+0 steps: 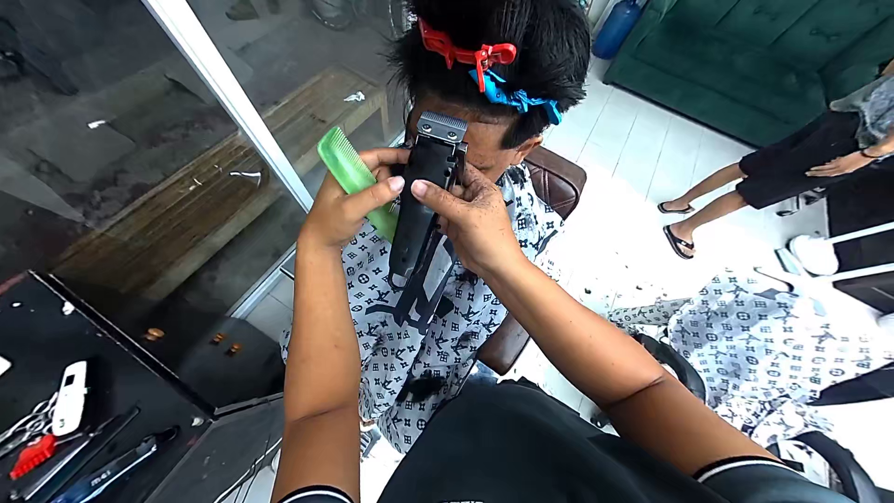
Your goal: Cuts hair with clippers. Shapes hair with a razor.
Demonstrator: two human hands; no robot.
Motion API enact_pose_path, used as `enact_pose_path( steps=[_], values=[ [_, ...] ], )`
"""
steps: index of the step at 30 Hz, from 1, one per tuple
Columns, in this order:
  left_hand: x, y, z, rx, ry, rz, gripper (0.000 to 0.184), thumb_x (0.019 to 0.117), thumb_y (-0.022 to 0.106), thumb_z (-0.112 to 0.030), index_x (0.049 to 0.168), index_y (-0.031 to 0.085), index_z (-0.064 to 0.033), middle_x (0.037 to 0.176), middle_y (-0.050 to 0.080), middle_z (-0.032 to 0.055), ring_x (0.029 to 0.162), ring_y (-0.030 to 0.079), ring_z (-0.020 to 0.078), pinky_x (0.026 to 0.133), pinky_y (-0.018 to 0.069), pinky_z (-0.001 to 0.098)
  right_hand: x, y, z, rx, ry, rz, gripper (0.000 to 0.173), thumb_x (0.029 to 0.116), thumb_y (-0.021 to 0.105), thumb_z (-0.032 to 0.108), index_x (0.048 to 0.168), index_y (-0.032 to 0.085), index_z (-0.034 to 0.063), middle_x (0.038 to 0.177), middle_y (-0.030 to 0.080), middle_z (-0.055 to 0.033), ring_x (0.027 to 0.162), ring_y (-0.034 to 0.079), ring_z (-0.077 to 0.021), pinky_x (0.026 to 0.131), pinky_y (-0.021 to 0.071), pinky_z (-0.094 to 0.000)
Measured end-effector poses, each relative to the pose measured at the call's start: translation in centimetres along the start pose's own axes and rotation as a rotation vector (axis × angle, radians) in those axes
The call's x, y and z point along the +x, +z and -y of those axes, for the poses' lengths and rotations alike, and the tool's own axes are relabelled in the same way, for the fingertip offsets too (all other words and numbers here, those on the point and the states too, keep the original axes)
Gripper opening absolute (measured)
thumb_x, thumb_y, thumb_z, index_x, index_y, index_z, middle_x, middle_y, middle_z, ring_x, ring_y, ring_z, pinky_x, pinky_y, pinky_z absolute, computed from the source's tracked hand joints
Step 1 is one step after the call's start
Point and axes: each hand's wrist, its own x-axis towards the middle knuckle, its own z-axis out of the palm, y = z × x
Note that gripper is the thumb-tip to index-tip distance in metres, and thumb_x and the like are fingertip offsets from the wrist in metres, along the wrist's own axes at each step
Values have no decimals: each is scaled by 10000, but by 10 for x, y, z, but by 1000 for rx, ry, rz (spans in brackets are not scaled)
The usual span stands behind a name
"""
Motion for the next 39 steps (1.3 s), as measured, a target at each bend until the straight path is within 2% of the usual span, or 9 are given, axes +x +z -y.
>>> enact_pose_path(
  steps=[3, 18, 25, 28, 30, 32, 35, 37, 39],
  values=[
    [4, -1, 10, 2, -28, -18, 234, 959, 578, -158, 1164, 670, -93, 736, 585, -155, 617, 514, -39, 595, 458, 153, 4, 1, -1, 39, 42, -47, 449, 922, 748, 70, 1302, 523, -12, 1004, 715, -129, 871, 736, -198, 781, 638, -369],
    [9, 2, 21, -19, -75, -8, 241, 967, 573, -150, 1183, 663, -89, 710, 557, -160, 607, 503, -33, 594, 450, 154, 9, -6, -5, 50, 60, -102, 388, 926, 743, 66, 1250, 541, -5, 998, 706, -127, 865, 737, -214, 768, 646, -392],
    [7, 7, 17, 12, -63, -20, 242, 971, 574, -144, 1188, 657, -77, 702, 550, -157, 603, 507, -31, 596, 460, 157, 8, -11, -3, 64, 65, -69, 368, 941, 730, 85, 1248, 550, -11, 981, 710, -131, 857, 737, -215, 774, 643, -389],
    [3, 10, 12, 85, -60, -28, 254, 985, 564, -160, 1198, 654, -54, 704, 547, -151, 601, 507, -33, 584, 456, 152, 0, -19, -1, 27, 90, -19, 364, 957, 714, 120, 1258, 552, -7, 981, 713, -132, 839, 734, -203, 736, 637, -363],
    [-2, 12, 9, 104, -81, -90, 272, 1011, 527, -182, 1215, 651, -53, 710, 542, -136, 599, 502, -19, 587, 454, 165, -15, -33, 3, -18, 136, 48, 403, 968, 703, 187, 1301, 553, 18, 1066, 716, -144, 894, 731, -222, 750, 634, -377],
    [-4, 16, 3, 66, -110, -264, 222, 1045, 486, -213, 1165, 634, -100, 698, 547, -136, 601, 526, -10, 595, 482, 177, -36, -56, 7, -58, 154, 126, 434, 976, 685, 291, 1334, 558, 81, 1149, 704, -128, 928, 722, -210, 750, 626, -365],
    [5, 25, -15, -182, -132, -538, 200, 1100, 381, -276, 1084, 557, -184, 698, 582, -115, 614, 583, 13, 618, 543, 191, -57, -98, 13, 12, 109, 182, 495, 946, 721, 354, 1312, 573, 56, 1217, 692, -184, 985, 727, -271, 797, 633, -418],
    [18, 34, -31, -366, -156, -634, 280, 1117, 322, -350, 1039, 544, -200, 697, 578, -87, 602, 572, 39, 615, 539, 214, -66, -123, 19, 25, 102, 178, 537, 916, 751, 404, 1301, 592, 66, 1228, 693, -184, 981, 733, -277, 784, 640, -425],
    [34, 39, -42, -448, -170, -673, 298, 1119, 327, -391, 1037, 519, -178, 707, 574, -54, 594, 564, 58, 598, 529, 214, -72, -142, 25, 50, 100, 178, 566, 891, 777, 421, 1291, 601, 60, 1219, 697, -179, 953, 739, -269, 764, 645, -416]
  ],
)
